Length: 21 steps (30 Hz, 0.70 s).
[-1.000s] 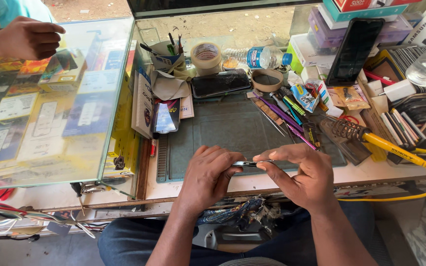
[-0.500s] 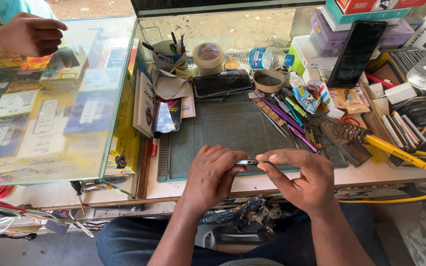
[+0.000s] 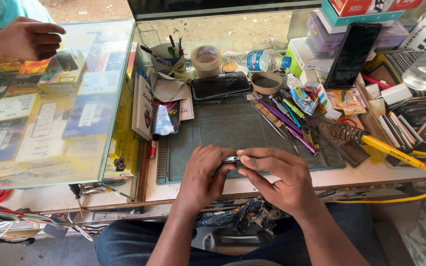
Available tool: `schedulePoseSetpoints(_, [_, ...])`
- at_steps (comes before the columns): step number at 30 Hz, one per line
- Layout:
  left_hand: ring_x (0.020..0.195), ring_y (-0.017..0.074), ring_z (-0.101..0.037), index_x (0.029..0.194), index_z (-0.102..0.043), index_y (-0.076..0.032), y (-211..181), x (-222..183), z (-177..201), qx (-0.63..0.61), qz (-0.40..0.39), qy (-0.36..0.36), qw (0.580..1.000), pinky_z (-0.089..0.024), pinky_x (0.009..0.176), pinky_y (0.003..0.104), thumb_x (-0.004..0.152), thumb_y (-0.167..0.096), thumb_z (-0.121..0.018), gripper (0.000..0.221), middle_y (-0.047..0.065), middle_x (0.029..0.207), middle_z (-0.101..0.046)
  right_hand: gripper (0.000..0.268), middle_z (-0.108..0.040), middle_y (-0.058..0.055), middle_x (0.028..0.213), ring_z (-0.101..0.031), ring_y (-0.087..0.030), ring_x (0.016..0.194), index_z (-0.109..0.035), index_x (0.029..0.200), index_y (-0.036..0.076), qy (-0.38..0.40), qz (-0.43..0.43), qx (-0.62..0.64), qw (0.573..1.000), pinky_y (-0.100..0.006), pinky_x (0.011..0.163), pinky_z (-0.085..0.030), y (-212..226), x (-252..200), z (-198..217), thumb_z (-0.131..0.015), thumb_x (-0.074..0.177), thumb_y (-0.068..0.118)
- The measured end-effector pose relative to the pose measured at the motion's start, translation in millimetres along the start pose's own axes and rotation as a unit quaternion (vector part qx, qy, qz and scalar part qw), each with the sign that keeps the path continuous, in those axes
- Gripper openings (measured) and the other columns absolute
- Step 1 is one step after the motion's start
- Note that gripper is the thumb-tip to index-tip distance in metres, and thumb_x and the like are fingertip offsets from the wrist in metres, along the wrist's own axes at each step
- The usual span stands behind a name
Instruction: The person applies adhesive from a tube to the edges of a smartphone back cover. They then place the cover onto the phone chassis and secure it by wrapping multiple rubber bands around the device to hold it in place while the adhesive sets.
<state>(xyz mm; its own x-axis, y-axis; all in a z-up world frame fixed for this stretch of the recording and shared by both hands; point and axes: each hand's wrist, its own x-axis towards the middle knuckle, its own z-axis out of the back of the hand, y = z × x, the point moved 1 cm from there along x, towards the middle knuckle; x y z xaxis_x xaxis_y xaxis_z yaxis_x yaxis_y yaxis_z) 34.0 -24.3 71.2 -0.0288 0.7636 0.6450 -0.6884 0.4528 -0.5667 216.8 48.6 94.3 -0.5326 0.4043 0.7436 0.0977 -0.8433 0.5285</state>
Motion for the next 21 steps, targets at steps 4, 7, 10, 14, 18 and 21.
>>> schedulePoseSetpoints(4, [0.089,0.0309,-0.064,0.108,-0.067,-0.008,4.2,-2.0,-0.2,-0.004,-0.007,-0.001,1.000,-0.045,0.080,0.041,0.091,-0.013,-0.072,0.019,0.008,0.094,-0.069,0.021,-0.076,-0.010,0.113,-0.079,-0.020,0.104,-0.068,0.106,0.007,-0.009,-0.009,0.010,1.000,-0.030,0.084,-0.061,-0.9,-2.2,-2.5,-0.080,0.090,0.000])
schedulePoseSetpoints(7, [0.089,0.0314,-0.065,0.105,-0.068,-0.009,10.7,-5.5,-5.3,0.003,-0.006,-0.010,1.000,-0.046,0.079,0.041,0.088,-0.017,-0.077,0.021,0.008,0.093,-0.070,0.023,-0.077,-0.011,0.110,-0.078,-0.022,0.103,-0.066,0.110,0.007,-0.009,-0.005,-0.005,1.000,-0.032,0.083,-0.064,-7.0,-7.7,-2.4,-0.078,0.091,0.001])
schedulePoseSetpoints(10, [0.091,0.0305,-0.066,0.104,-0.068,-0.010,14.5,-8.5,-12.8,0.038,0.014,-0.027,0.999,-0.047,0.081,0.041,0.086,-0.023,-0.082,0.026,0.007,0.095,-0.071,0.025,-0.078,-0.011,0.108,-0.080,-0.022,0.098,-0.064,0.112,0.007,-0.006,-0.013,-0.028,1.000,-0.031,0.078,-0.064,-11.0,-15.0,2.4,-0.079,0.092,0.003])
schedulePoseSetpoints(14, [0.098,0.0336,-0.062,0.125,-0.057,-0.005,7.3,-6.0,-26.5,0.123,-0.018,-0.050,0.991,-0.043,0.083,0.046,0.066,-0.038,-0.089,0.075,0.014,0.106,-0.065,0.026,-0.077,-0.011,0.105,-0.080,-0.024,0.096,-0.062,0.106,0.005,-0.048,-0.017,-0.082,0.995,-0.033,0.080,-0.064,-12.7,-17.4,3.2,-0.082,0.090,0.006])
schedulePoseSetpoints(18, [0.103,0.0342,-0.059,0.138,-0.050,-0.006,17.3,-3.2,-36.8,0.183,-0.026,-0.038,0.982,-0.041,0.089,0.047,0.063,-0.022,-0.092,0.087,0.014,0.114,-0.061,0.028,-0.078,-0.011,0.105,-0.081,-0.022,0.094,-0.064,0.110,0.005,-0.055,-0.067,-0.070,0.994,-0.031,0.077,-0.065,-9.9,-17.8,3.8,-0.083,0.089,0.009])
schedulePoseSetpoints(21, [0.094,0.0341,-0.059,0.125,-0.053,-0.008,33.2,-2.0,-40.9,0.169,-0.004,-0.003,0.986,-0.042,0.083,0.047,0.060,-0.022,-0.093,0.078,0.013,0.101,-0.058,0.035,-0.077,-0.011,0.111,-0.078,-0.023,0.100,-0.067,0.117,0.007,-0.029,-0.072,-0.105,0.991,-0.033,0.085,-0.062,-8.1,-18.0,19.2,-0.084,0.087,0.015])
